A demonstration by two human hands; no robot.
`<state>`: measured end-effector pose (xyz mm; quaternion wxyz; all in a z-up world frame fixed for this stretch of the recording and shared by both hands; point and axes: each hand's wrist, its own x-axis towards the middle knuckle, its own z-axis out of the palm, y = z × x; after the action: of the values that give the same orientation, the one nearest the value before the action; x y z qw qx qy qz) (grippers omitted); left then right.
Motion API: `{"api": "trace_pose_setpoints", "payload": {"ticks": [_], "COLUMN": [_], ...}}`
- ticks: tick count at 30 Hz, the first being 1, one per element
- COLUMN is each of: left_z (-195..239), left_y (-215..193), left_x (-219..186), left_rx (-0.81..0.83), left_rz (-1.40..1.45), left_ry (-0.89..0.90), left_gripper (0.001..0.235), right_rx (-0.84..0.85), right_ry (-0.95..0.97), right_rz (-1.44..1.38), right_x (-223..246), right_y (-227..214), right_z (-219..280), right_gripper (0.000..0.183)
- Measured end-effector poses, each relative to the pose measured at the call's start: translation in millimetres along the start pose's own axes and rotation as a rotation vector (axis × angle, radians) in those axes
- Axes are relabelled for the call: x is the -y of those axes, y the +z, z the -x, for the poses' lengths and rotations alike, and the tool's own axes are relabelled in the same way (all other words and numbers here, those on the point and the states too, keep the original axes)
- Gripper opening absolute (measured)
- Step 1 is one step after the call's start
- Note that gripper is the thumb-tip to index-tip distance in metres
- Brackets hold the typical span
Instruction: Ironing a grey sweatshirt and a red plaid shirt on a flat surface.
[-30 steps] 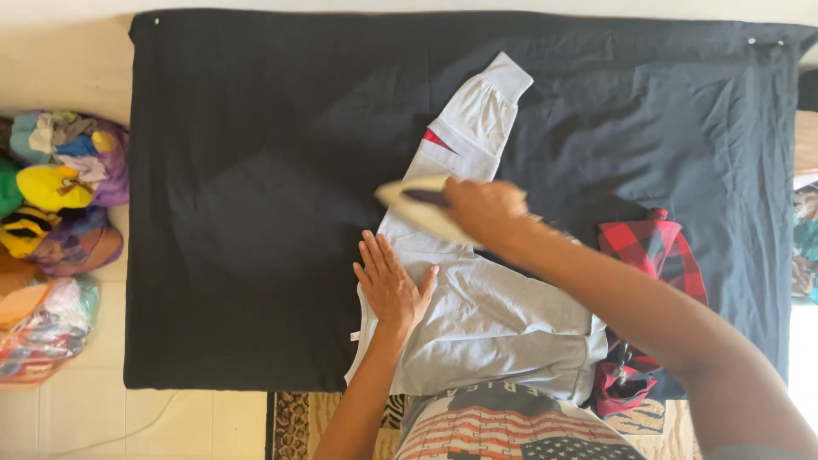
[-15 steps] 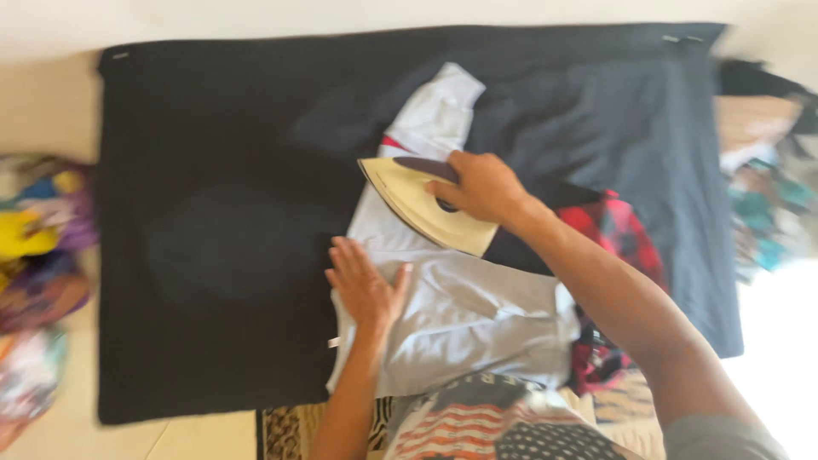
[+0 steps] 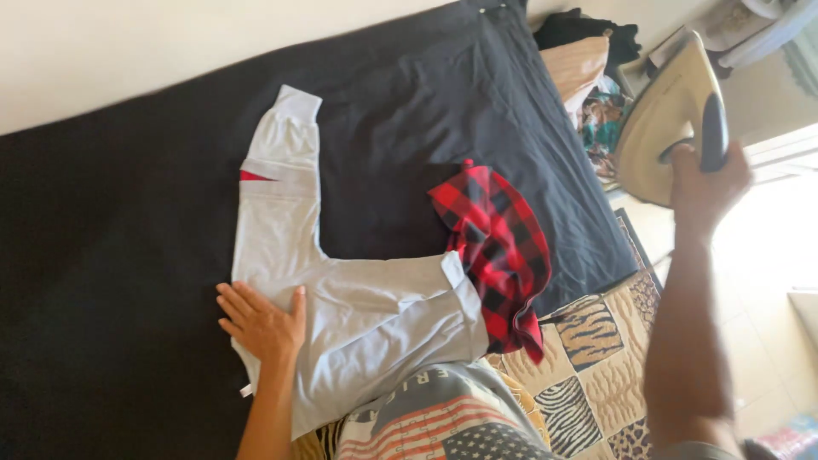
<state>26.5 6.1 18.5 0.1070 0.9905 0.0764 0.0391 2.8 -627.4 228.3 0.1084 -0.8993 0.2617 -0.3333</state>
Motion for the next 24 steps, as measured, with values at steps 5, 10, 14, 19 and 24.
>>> {"api": "trace_pose_setpoints", "payload": {"ticks": [5, 10, 14, 19, 24], "left_z": [0, -9, -13, -18, -18], "left_y": [3, 15, 19, 16, 17], "left_x": [0, 16, 28, 26, 18], "left_rx": [0.047, 0.151, 0.114, 0.141, 0.162], "left_rz": [-0.022, -0.088, -0.086, 0.054, 0.045], "left_ry": [-0.014, -0.044, -0.049, -0.085, -0.108], "left_gripper": [0.111, 0.115, 0.109, 0.089, 0.09], "right_rx": [-0.21, -0.275, -0.264, -0.012, 0.133], "right_ry": [0.32, 0.271, 0.324, 0.034, -0.028], "right_rz": [-0.561, -1.029, -1.046, -0.66, -0.565], "right_x": [-34, -36, -67, -81, -82], "right_y": [85, 141, 155, 107, 83], "right_z": [40, 69, 97, 109, 86], "right_gripper": [0.013, 0.019, 0.013, 0.007, 0.008]}}
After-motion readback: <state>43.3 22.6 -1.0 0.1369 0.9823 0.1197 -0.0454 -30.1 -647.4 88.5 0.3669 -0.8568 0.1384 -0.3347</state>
